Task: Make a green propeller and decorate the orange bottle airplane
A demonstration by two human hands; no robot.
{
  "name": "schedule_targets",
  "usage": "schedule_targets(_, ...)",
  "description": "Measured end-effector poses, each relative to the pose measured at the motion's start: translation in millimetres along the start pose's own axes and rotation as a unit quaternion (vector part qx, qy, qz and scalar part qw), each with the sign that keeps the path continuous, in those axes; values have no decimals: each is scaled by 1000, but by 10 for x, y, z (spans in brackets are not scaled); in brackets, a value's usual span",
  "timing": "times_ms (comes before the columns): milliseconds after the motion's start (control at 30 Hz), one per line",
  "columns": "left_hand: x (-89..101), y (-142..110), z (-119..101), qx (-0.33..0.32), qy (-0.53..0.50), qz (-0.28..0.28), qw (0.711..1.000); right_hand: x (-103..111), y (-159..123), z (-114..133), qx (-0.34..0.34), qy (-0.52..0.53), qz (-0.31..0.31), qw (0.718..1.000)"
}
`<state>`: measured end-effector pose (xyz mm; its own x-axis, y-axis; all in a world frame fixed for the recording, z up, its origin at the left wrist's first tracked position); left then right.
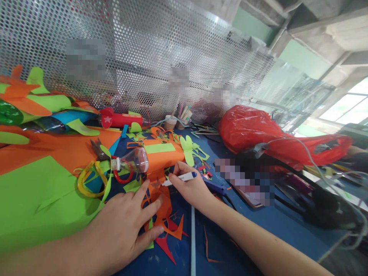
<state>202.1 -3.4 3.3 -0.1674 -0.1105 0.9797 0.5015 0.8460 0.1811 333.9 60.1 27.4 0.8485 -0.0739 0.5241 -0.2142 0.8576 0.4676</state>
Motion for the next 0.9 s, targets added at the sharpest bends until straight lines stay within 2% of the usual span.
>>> schedule_targets(333, -2, 4, -14, -1, 11, 14, 1000, -2, -5, -22, -13, 14, -7, 1000)
schedule_targets(733, -16, -1, -9, -4, 3, 20, 1000, -20, 5, -4, 3, 5, 7, 1000)
schedule_targets(900, 22, -13, 12, 19, -5, -4, 1000, -27, -1, -3, 3, 7, 8, 1000)
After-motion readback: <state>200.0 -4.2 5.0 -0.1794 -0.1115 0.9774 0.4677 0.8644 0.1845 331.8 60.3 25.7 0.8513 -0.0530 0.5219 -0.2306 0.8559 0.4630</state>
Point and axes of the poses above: each hand's wrist, its own y-axis towards the middle knuckle, its own x-axis out of the back of the hand, z = x × y, the point moved 9 cm from there along y, towards the middle knuckle, and after that the axes turned 14 degrees about x, right-handed, at the moved point
